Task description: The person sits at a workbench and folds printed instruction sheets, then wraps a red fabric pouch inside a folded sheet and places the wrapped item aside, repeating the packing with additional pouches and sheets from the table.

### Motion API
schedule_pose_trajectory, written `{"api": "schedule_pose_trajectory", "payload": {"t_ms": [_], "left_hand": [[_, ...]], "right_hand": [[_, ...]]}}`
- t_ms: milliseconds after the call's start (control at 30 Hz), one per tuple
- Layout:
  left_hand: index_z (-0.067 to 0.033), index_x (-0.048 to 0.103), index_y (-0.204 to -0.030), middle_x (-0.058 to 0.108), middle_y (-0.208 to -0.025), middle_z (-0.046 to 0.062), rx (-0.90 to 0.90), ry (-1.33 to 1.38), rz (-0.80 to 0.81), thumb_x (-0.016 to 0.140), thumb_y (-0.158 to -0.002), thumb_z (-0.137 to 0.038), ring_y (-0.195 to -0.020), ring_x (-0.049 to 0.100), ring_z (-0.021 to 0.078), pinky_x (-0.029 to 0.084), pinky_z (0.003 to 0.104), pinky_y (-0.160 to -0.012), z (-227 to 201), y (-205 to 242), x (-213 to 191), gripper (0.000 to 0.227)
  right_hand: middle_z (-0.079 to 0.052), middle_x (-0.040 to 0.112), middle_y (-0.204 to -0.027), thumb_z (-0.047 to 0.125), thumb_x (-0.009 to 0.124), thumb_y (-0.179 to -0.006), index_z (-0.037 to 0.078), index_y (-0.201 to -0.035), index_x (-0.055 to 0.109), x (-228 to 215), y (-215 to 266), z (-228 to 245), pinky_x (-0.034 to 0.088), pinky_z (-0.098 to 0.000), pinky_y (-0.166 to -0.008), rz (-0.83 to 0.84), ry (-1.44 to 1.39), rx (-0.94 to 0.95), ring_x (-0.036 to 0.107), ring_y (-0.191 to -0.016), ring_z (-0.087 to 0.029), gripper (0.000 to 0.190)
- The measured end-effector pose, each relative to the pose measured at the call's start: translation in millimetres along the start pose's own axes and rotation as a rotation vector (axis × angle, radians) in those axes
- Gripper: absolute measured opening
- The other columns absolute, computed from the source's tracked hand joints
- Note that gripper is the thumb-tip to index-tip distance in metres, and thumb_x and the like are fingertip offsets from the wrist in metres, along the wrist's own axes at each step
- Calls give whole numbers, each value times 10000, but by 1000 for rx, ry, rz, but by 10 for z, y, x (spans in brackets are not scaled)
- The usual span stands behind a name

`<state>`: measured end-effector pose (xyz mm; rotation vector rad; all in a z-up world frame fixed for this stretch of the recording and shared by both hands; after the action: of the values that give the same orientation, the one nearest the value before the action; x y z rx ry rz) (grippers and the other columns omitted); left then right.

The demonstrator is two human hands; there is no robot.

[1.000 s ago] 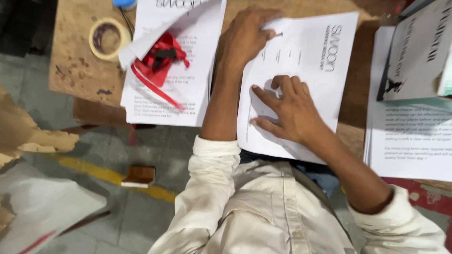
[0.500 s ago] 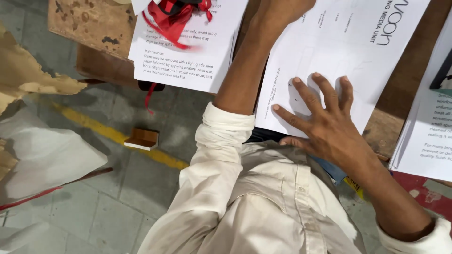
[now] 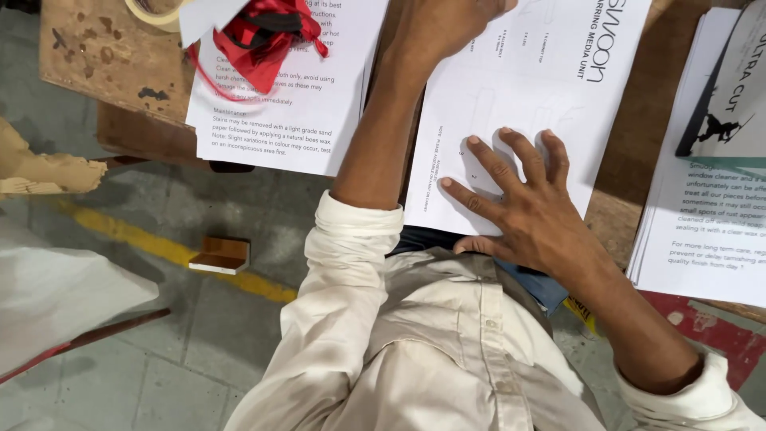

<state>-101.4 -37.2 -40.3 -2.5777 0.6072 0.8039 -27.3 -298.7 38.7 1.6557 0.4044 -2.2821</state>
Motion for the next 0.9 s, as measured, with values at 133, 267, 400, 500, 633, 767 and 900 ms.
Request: {"api": "schedule_pose_trajectory", "payload": {"t_ms": [133, 267, 400, 500, 633, 767, 900], "left_hand": [[-81, 767, -772, 617, -449, -11, 2, 13, 11, 750, -918, -253, -361, 586, 53, 449, 213, -337, -2, 37, 11, 227], [-73, 750, -900, 669, -563, 8, 45, 15, -57, 699, -945, -207, -433, 631, 85, 495, 264, -401, 61, 67, 87, 150], [-52, 718, -978, 758, -761, 37, 173, 68, -148, 702, -969, -206, -613, 741, 129, 581, 303, -534, 50, 81, 115, 155], [-41, 721, -993, 768, -774, 65, 67, 43, -97, 737, -950, -247, -632, 756, 157, 593, 327, -571, -24, 70, 57, 211], [-32, 722, -978, 775, -802, 86, 88, 64, -146, 762, -926, -239, -693, 764, 179, 606, 330, -626, -18, 70, 100, 217], [-45, 746, -980, 807, -882, 72, 125, 240, -256, 778, -897, -172, -808, 793, 174, 620, 312, -706, -142, 98, 63, 155], [-98, 778, -1085, 814, -973, 41, 113, 240, -261, 792, -896, -144, -868, 783, 161, 605, 304, -777, -370, 144, -25, 195]], "right_hand": [[-134, 411, -1594, 806, 540, -761, 323, -1398, 637, -8, 8, -21, 93, -672, -1198, 10, 25, 8, 298, -1446, -418, 805], [-144, 383, -1610, 870, 477, -730, 270, -1423, 607, -50, 39, -73, 103, -641, -1220, -3, -61, 38, 266, -1475, -403, 926], [-197, 343, -1612, 917, 391, -738, 206, -1444, 566, -62, 73, -110, 78, -630, -1216, -19, -103, 73, 236, -1479, -408, 1017], [-191, 302, -1635, 914, 376, -746, 243, -1491, 530, -51, 79, -74, 65, -633, -1221, 56, -2, 77, 219, -1498, -399, 1015], [-181, 277, -1642, 904, 372, -760, 274, -1517, 481, -48, 84, -97, 52, -635, -1221, 70, 38, 63, 194, -1505, -392, 991], [-247, 91, -1623, 781, 570, -758, 215, -1558, 327, 48, 110, -257, 52, -676, -1180, -46, -51, 191, 132, -1480, -505, 1009], [-405, -86, -1657, 430, 759, -974, 35, -1648, -39, -21, -12, -566, 382, -637, -1165, -382, -514, 727, 187, -1516, -581, 1117]]}}
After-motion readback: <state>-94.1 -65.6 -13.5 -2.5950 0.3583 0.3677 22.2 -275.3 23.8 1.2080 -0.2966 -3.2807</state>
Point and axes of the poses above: each hand's wrist, its own y-axis away from the middle knuckle, its own x-axis out of the palm, z = x × y, the point moved 1 cm from there along -y, towards the middle knuckle
